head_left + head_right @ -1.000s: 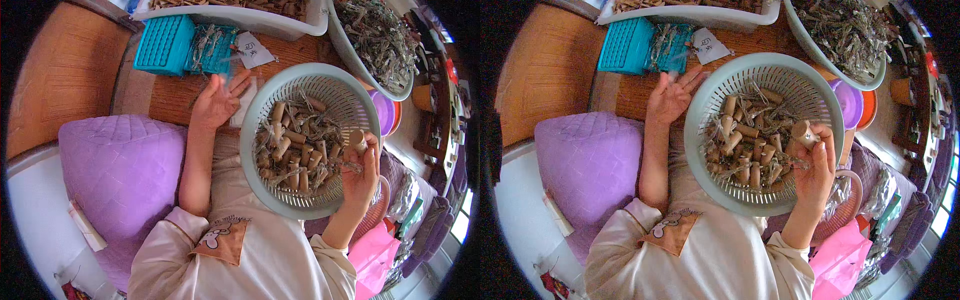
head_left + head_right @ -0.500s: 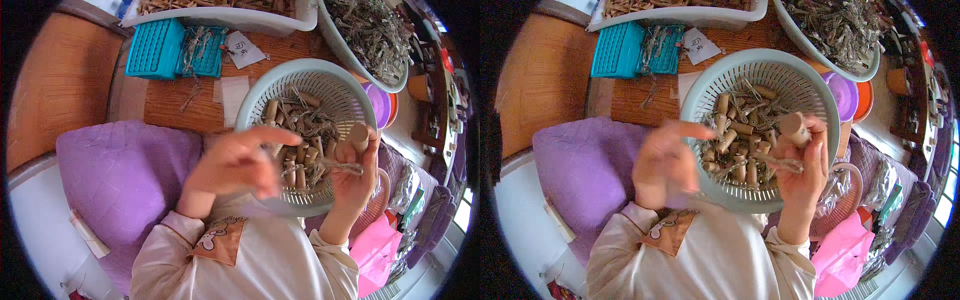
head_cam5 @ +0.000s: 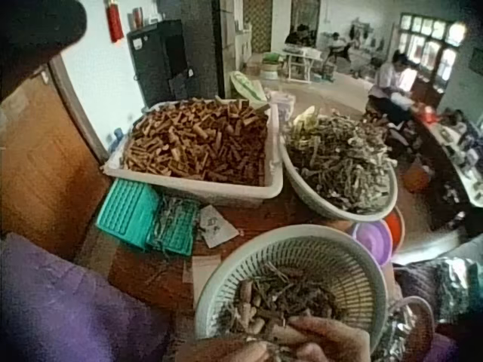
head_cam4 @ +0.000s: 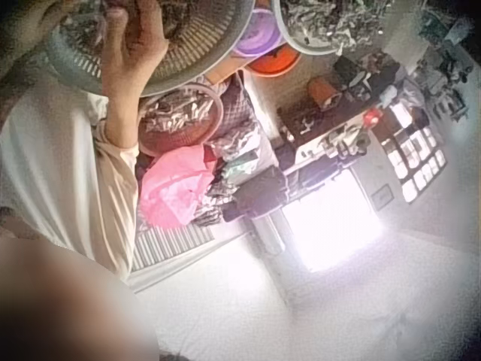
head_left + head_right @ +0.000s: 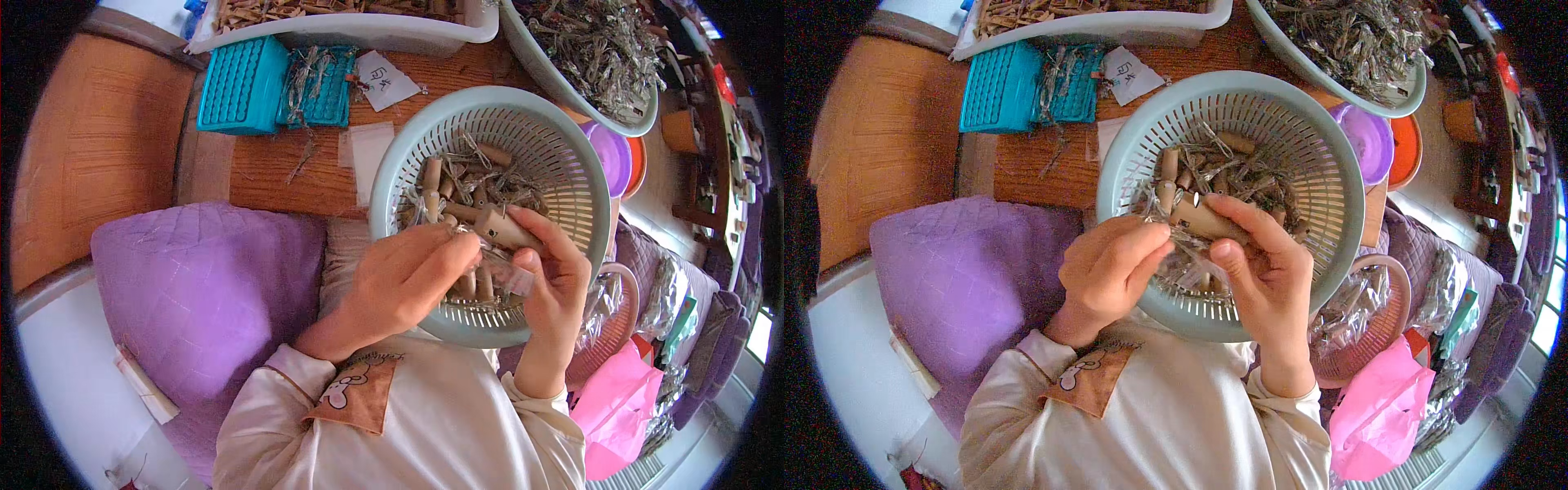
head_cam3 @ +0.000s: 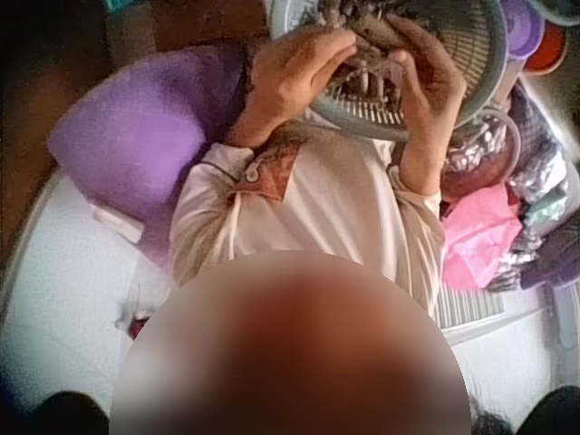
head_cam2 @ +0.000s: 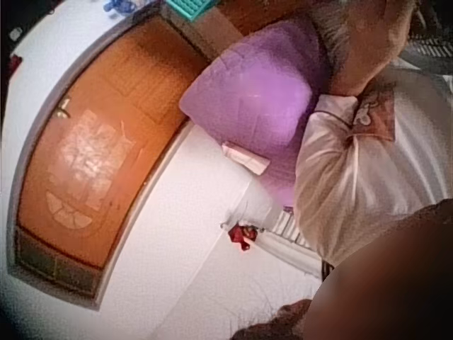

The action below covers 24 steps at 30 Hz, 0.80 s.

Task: The person packages brown tubular items by hand, transferring them from bins and baskets into plastic bags.

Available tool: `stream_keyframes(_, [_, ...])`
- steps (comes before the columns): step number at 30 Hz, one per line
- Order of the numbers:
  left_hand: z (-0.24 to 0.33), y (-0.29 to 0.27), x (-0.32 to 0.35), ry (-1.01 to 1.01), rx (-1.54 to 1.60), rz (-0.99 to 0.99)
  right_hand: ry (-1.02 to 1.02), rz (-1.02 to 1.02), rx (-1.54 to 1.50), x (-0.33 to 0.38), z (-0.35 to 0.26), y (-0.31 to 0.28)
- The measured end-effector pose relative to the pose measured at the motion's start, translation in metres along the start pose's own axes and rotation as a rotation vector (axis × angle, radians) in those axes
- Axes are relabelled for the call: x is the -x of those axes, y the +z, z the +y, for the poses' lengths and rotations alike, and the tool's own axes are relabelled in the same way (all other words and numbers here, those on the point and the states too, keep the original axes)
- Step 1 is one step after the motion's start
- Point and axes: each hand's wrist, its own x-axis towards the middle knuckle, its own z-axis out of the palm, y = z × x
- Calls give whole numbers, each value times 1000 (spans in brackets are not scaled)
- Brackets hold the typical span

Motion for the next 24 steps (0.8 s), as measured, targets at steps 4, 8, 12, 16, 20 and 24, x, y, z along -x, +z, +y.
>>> stream_keyframes(4, [-1, -2, 3, -270, 108, -12, -72, 151, 24, -2, 11, -15])
stream_keyframes(8, [-13, -3, 6, -578, 511, -34, -238, 339, 81, 0, 1, -35])
stream_keyframes(12, [-7, -5, 3, -566, 476, -132, -463, 356, 517, 13, -17, -33])
stream_keyframes(16, [-3, -11, 2, -560, 427, -250, -650, 417, 576, 9, -20, -11])
stream_keyframes(20, [6, -14, 0, -696, 537, -266, -663, 393, 776, 5, -27, -8])
stream_keyframes(24, [7, -14, -4, -694, 540, -320, -491, 221, 644, 7, -32, -8])
